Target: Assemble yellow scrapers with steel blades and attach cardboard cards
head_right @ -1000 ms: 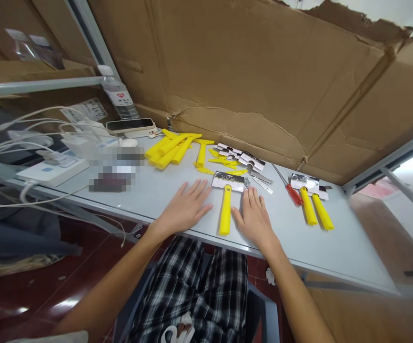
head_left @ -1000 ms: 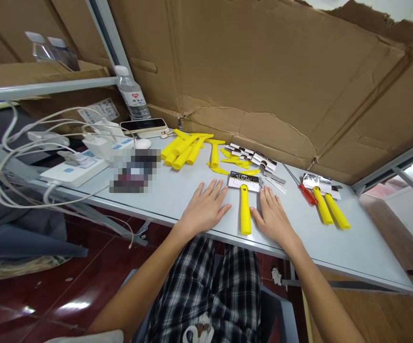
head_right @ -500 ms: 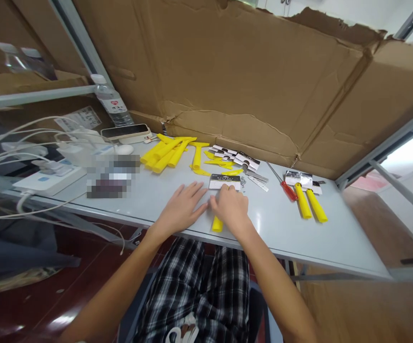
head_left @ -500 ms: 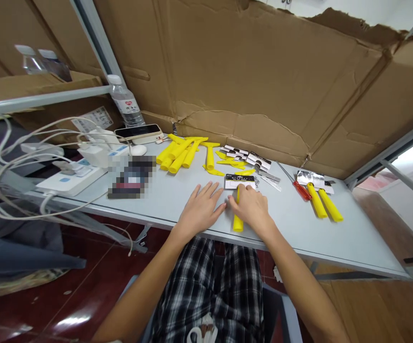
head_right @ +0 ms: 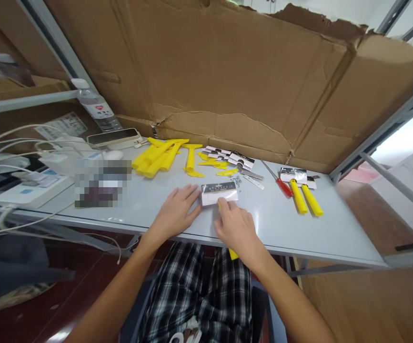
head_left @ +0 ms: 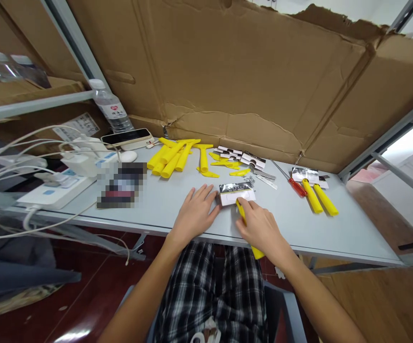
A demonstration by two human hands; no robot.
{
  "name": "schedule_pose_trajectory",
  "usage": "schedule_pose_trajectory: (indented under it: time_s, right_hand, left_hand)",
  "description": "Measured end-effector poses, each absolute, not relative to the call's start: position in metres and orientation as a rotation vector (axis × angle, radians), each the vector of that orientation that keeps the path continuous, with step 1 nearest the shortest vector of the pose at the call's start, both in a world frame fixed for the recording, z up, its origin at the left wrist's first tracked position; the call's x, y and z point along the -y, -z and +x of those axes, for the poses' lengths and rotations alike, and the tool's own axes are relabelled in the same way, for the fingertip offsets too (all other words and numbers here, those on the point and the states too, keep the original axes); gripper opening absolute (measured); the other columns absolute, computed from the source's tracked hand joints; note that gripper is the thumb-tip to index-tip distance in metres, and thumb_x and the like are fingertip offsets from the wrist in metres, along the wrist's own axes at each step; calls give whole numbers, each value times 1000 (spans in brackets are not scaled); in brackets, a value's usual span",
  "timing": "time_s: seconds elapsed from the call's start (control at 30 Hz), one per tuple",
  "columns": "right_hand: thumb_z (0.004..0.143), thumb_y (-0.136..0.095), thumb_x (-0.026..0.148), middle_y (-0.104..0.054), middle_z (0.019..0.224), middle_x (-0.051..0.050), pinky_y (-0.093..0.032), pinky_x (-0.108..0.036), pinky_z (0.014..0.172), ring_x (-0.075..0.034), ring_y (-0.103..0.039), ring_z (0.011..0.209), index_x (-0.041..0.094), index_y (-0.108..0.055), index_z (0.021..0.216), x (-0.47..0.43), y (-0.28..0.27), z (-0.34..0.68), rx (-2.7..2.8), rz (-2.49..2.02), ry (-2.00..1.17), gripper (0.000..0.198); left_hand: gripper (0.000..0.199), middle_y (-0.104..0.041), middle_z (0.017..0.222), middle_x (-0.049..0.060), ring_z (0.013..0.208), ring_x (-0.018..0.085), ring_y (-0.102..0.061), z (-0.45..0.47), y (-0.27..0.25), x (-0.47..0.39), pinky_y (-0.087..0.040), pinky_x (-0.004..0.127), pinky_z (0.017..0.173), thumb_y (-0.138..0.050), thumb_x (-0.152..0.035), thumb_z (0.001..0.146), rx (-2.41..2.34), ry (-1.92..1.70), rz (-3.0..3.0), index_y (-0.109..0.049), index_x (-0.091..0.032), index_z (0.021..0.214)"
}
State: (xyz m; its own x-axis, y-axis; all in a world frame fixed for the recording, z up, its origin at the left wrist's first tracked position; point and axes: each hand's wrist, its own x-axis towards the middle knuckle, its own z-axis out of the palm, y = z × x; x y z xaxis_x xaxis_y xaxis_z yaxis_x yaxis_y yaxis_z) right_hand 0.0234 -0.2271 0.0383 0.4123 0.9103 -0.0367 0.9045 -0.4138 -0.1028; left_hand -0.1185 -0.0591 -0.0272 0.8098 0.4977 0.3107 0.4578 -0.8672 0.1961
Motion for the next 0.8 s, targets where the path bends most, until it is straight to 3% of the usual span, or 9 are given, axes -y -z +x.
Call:
schedule_pose_trajectory:
  time_s: [0.33, 0.6, 0.8]
  right_hand:
    - [97, -42, 28, -64, 125, -8, -27, -25, 72, -18, -62, 92, 29, -39, 161, 308, -29, 73, 1417, -2855, -168, 64]
    - [98, -44, 36, -69, 119, -8, -34, -28, 77, -22, -64, 98, 29, -50, 157, 348, -51, 146, 1252, -2930, 30, 59]
    - [99, -45, 42, -69, 112, -17, -37, -31, 80, -27, -63, 95, 23, -49, 160, 357, -80, 234, 882, -3043, 209, 64]
  left_hand:
    - [52, -49, 165, 15, 156, 36, -40, -120, 32, 56, -30, 61, 127, -41, -45, 108, -764, -531, 2885, -60, -18, 148]
    - [51, -50, 165, 15, 156, 36, -41, -120, 30, 55, -30, 61, 127, -42, -44, 107, -756, -506, 2894, -61, -18, 147]
    - [52, -49, 165, 15, 156, 36, -40, -120, 30, 55, -28, 59, 128, -42, -44, 107, -773, -496, 2903, -61, -18, 147]
